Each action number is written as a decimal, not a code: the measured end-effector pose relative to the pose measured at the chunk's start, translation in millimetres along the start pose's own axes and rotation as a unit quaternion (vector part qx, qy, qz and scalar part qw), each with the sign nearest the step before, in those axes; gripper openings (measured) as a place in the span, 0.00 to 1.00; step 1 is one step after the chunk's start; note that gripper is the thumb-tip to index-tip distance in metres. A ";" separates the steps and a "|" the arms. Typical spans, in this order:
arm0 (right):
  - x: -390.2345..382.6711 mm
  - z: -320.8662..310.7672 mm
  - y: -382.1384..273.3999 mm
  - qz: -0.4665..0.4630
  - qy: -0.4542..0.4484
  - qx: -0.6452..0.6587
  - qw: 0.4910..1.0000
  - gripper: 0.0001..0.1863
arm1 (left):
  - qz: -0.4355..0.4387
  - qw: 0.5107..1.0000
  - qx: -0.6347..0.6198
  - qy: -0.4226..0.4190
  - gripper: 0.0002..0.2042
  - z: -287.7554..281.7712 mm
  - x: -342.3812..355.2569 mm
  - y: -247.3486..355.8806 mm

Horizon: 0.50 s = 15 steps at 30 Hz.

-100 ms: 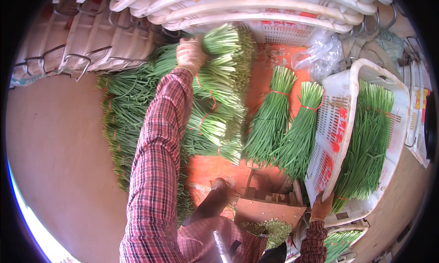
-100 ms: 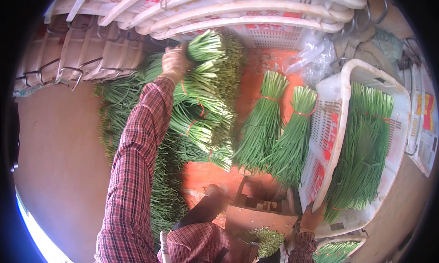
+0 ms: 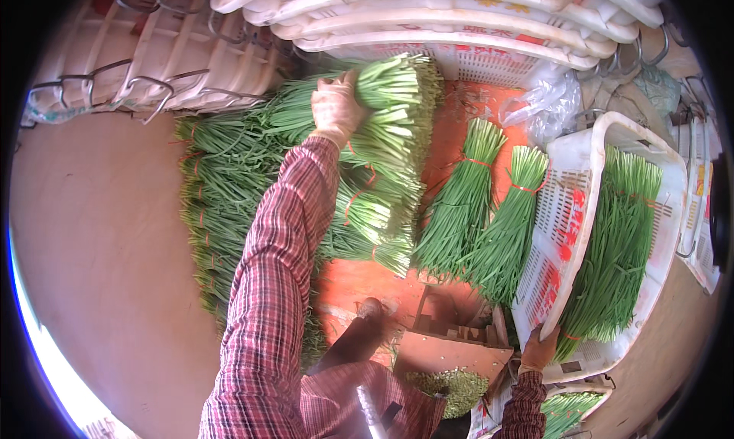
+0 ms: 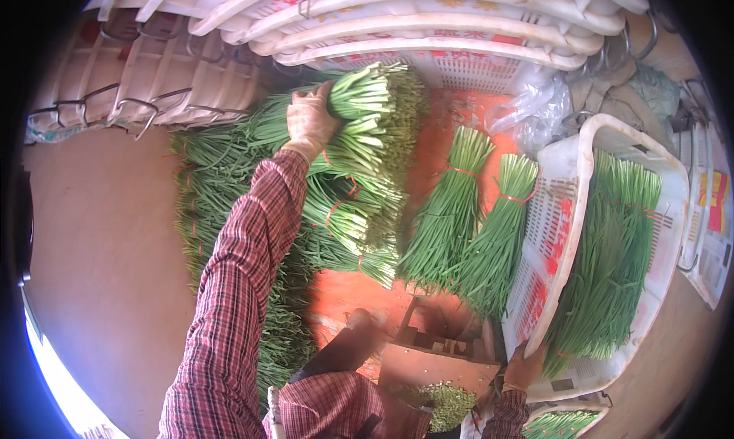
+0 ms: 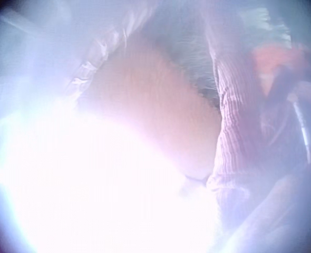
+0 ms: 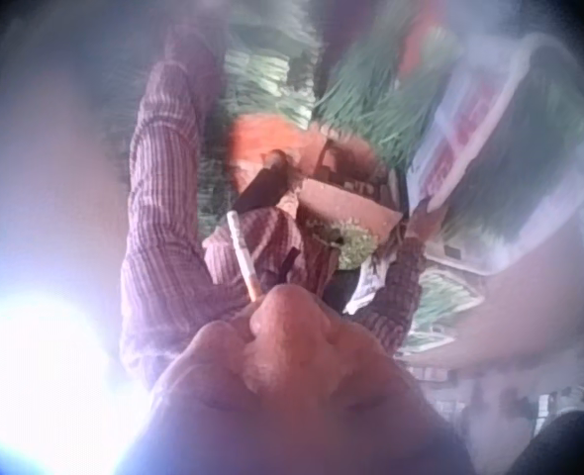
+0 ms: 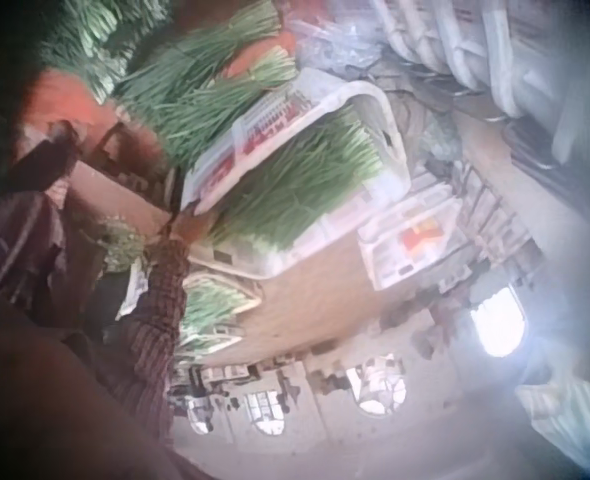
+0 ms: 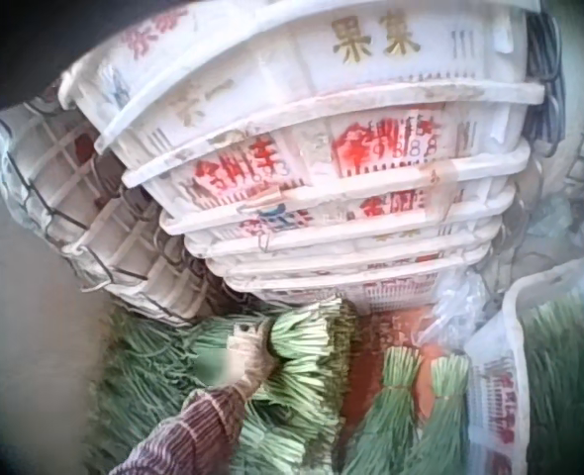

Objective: The person bundles green chives by hand, secures them with red ties, trims the ends with a knife on a wooden board, and places the bundles into plastic crates.

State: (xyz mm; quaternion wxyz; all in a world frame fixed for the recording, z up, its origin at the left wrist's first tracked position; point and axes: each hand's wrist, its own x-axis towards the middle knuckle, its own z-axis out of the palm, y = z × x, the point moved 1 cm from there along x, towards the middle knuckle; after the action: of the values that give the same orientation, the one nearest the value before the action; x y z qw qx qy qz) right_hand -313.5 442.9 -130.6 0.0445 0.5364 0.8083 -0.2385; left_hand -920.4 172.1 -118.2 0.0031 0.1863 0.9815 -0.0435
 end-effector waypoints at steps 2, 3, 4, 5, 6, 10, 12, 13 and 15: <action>-0.9 -5.7 0.1 0.019 -0.012 -0.023 0.999 0.22 | 0.004 0.997 -0.074 -0.007 0.42 -33.5 -34.1 8.4; -0.6 -5.8 -2.9 0.030 -0.025 -0.032 0.999 0.22 | 0.025 0.998 -0.064 0.002 0.42 -45.9 -56.9 1.3; 0.3 -5.3 -5.5 0.041 -0.038 -0.040 0.998 0.22 | 0.063 0.995 -0.079 0.020 0.40 -56.4 -83.6 -7.6; -0.9 -9.1 0.5 0.038 -0.039 -0.039 0.998 0.22 | 0.132 0.988 -0.071 0.040 0.38 -64.6 -137.1 -4.3; -0.4 -4.3 5.2 0.031 -0.043 -0.034 0.998 0.22 | 0.191 0.981 -0.038 0.028 0.37 -80.9 -170.8 -7.4; 2.8 -10.0 -12.9 -0.014 -0.030 -0.013 0.999 0.21 | 0.321 0.937 -0.127 0.058 0.33 -134.6 -291.6 10.1; 0.2 -15.2 -23.2 -0.019 -0.037 -0.018 0.999 0.21 | 0.345 0.922 -0.174 0.027 0.31 -152.2 -341.6 15.9; -1.0 -19.6 -28.7 -0.021 -0.041 -0.029 0.999 0.21 | 0.355 0.913 -0.195 0.038 0.31 -159.7 -364.9 20.8; 1.7 -20.7 -31.1 0.014 -0.077 -0.061 0.995 0.22 | 0.344 0.909 -0.236 0.014 0.30 -174.3 -408.7 28.6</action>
State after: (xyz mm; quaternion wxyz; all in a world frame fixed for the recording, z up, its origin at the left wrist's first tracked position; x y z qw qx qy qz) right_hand -338.0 443.6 -102.4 0.1423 0.5243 0.8079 -0.2286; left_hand -527.9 64.3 62.2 0.0478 0.5068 0.8381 0.1961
